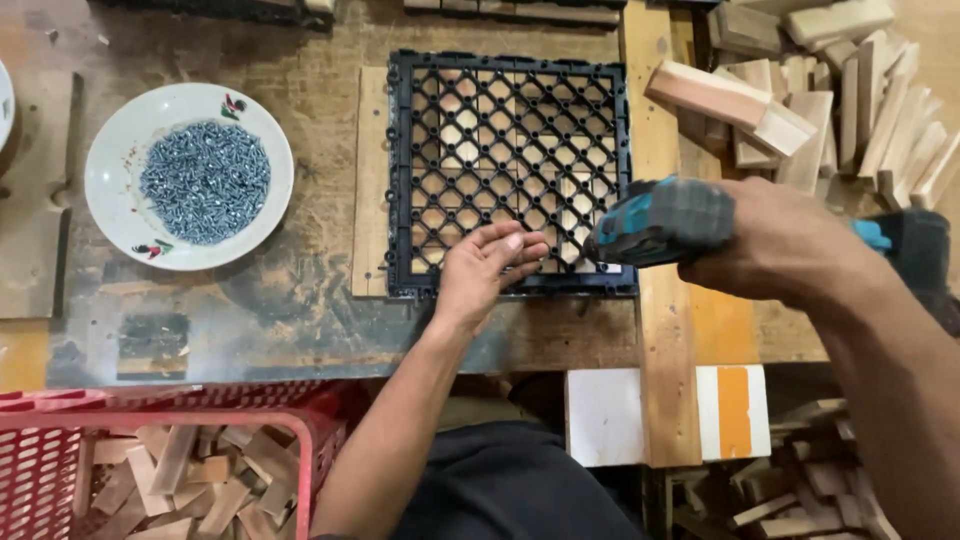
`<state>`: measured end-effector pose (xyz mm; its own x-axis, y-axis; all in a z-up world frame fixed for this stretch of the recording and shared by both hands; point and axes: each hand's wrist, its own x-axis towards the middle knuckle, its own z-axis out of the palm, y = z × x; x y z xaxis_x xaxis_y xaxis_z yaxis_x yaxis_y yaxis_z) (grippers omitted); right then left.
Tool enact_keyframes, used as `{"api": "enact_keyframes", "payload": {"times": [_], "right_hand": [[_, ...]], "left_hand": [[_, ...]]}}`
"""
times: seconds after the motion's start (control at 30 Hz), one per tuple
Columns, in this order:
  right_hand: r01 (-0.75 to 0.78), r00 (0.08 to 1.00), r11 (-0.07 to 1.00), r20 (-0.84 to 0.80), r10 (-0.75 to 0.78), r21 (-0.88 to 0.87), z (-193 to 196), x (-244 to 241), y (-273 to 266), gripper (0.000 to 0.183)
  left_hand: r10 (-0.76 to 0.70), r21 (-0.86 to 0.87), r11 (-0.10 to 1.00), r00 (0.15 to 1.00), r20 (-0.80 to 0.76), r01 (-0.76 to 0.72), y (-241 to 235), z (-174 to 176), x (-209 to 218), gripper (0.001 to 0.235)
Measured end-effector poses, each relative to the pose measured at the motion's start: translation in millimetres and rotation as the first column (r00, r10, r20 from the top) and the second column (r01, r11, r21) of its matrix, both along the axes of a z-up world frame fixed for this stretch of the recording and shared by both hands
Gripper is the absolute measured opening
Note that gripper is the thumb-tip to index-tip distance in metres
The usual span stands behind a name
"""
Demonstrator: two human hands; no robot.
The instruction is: Assembling wooden floor tiles by fastening wooden slats onto a plastic grid base using screws and a power drill.
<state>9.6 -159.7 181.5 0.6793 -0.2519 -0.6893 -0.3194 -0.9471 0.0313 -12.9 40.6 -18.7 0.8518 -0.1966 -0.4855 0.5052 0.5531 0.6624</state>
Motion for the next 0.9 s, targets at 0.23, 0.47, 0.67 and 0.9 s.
{"api": "enact_keyframes", "payload": {"times": [0.23,0.47,0.67,0.9], "right_hand": [[0.030,0.913,0.905,0.357,-0.198,0.424,-41,-67,-54,0.077],[-0.101,0.672,0.899,0.695,-0.254,0.427,-113,-130,-100,0.058],[-0.364,0.592,0.830,0.793,-0.144,0.423,-129,-146,-82,0.051],[-0.028,0.685,0.779,0.579,-0.441,0.626,-128,-150,-70,0.045]], "left_hand": [[0.118,0.140,0.984,0.992,-0.053,-0.110,11,7,-16,0.055],[0.070,-0.030,0.997,0.995,-0.075,-0.072,18,14,-23,0.029],[0.076,-0.235,0.964,0.977,-0.198,-0.123,1,8,-21,0.043],[0.110,-0.263,0.951,0.972,-0.205,-0.163,-12,1,-23,0.031]]}}
